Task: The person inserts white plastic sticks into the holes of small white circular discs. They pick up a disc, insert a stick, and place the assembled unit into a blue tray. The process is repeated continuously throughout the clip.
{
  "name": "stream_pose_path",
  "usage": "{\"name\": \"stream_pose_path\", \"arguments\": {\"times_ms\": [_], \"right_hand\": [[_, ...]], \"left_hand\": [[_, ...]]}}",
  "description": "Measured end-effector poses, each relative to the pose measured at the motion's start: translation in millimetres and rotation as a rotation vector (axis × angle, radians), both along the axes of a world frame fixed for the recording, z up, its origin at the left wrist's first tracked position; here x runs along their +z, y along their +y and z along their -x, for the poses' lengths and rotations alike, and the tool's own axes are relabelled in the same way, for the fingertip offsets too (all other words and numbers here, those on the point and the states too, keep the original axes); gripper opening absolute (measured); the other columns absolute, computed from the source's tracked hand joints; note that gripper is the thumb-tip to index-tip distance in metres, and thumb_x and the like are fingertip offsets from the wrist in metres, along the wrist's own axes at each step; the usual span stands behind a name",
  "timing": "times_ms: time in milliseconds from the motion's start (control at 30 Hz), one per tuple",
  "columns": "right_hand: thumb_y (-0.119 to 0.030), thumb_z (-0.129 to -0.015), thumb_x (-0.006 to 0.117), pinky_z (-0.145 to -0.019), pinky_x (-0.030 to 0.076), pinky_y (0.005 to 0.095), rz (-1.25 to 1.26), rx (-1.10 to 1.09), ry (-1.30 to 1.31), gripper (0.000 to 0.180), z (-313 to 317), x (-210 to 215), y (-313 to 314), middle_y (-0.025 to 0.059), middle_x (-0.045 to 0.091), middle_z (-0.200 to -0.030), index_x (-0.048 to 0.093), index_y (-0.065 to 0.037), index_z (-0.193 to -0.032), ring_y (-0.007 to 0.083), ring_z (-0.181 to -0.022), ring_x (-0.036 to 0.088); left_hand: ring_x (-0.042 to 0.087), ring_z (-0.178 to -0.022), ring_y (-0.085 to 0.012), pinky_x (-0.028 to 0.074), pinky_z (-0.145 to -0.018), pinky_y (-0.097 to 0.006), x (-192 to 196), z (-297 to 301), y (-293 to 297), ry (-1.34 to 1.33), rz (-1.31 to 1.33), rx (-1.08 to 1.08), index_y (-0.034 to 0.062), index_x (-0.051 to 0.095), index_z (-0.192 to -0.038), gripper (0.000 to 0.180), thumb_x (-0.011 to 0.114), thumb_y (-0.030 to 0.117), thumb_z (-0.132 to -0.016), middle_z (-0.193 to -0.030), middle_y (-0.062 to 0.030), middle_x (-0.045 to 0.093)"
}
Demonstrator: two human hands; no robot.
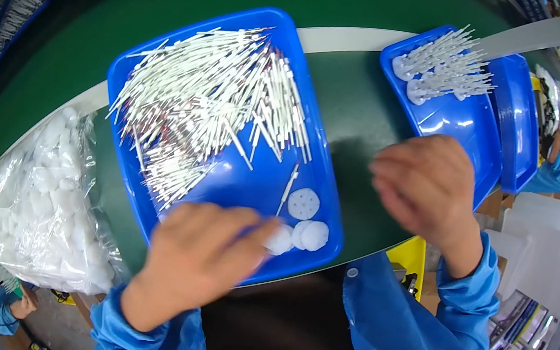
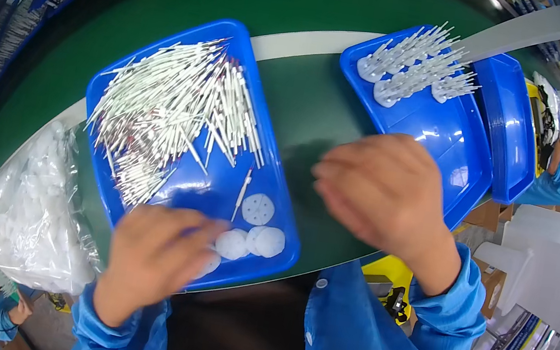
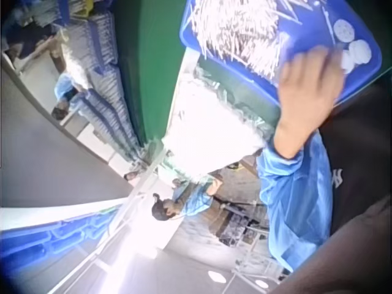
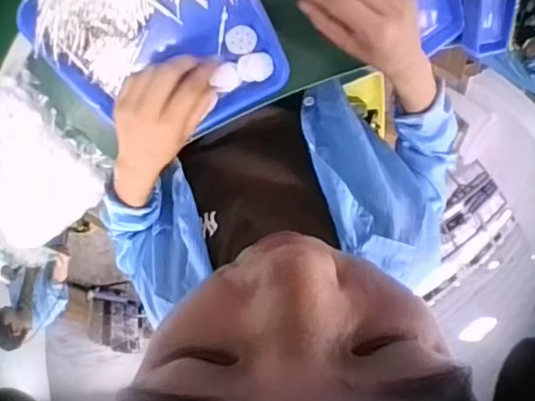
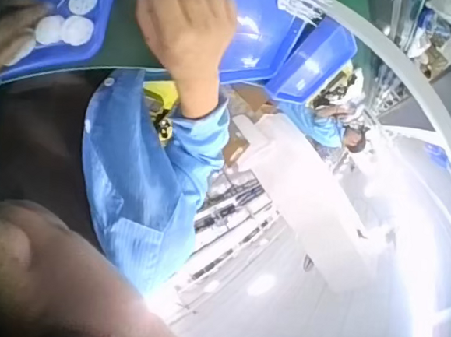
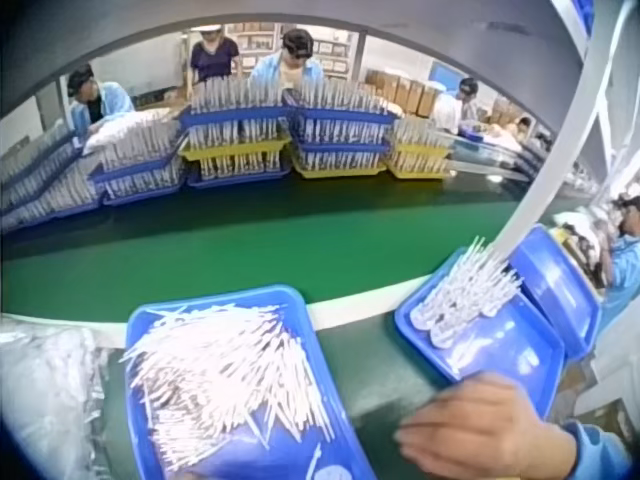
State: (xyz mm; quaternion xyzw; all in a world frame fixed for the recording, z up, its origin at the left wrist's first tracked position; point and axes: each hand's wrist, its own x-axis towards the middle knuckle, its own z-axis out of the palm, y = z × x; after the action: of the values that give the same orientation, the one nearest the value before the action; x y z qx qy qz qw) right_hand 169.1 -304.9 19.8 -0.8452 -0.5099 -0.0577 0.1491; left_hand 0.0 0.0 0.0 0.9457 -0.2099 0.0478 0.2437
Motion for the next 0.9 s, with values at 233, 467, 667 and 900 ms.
{"name": "stream_pose_path", "arguments": {"times_ms": [233,467,667,900], "right_hand": [[-0.02,-0.081,0.073,-0.096,0.056,0.0367,-0.016,0.331,-0.19,0.017,19.9,-20.5,74.2,0.0011,0.07,-0.097,0.074,-0.011,-0.095,0.0205,-0.101,0.068],[-0.007,-0.082,0.079,-0.088,0.057,0.0334,-0.084,0.374,0.124,0.025,-0.5,-24.6,98.6,0.0028,0.072,-0.102,0.074,-0.008,-0.106,0.02,-0.092,0.069],[0.003,-0.096,0.082,-0.088,0.058,0.0293,-0.918,0.131,1.174,0.017,-7.4,-22.3,136.8,0.0084,0.077,-0.108,0.07,-0.001,-0.107,0.0129,-0.1,0.072],[0.0,-0.088,0.089,-0.083,0.06,0.0295,-0.866,0.092,0.75,0.017,-6.0,-48.1,154.3,0.0103,0.081,-0.099,0.081,-0.001,-0.104,0.0182,-0.091,0.078]], "left_hand": [[0.066,-0.09,-0.0182,0.052,-0.07,-0.032,-21.5,5.2,-17.9,-0.071,-0.028,-0.045,0.0137,0.077,-0.129,0.047,0.081,0.023,-0.083,-0.121,-0.0025,0.071],[0.071,-0.104,-0.0226,0.059,-0.081,-0.032,5.9,0.0,21.5,0.086,0.618,0.306,0.0,0.074,-0.134,0.058,0.091,0.003,-0.078,-0.129,-0.018,0.07],[0.069,-0.103,-0.0157,0.059,-0.085,-0.029,-11.8,-46.8,36.0,-0.068,0.889,0.445,0.0025,0.075,-0.133,0.05,0.087,-0.003,-0.085,-0.127,-0.0107,0.07],[0.074,-0.104,-0.0138,0.062,-0.09,-0.028,-24.0,-54.1,34.2,0.168,1.248,0.463,-0.0025,0.07,-0.139,0.03,0.06,0.012,-0.115,-0.119,-0.0122,0.078]]}}
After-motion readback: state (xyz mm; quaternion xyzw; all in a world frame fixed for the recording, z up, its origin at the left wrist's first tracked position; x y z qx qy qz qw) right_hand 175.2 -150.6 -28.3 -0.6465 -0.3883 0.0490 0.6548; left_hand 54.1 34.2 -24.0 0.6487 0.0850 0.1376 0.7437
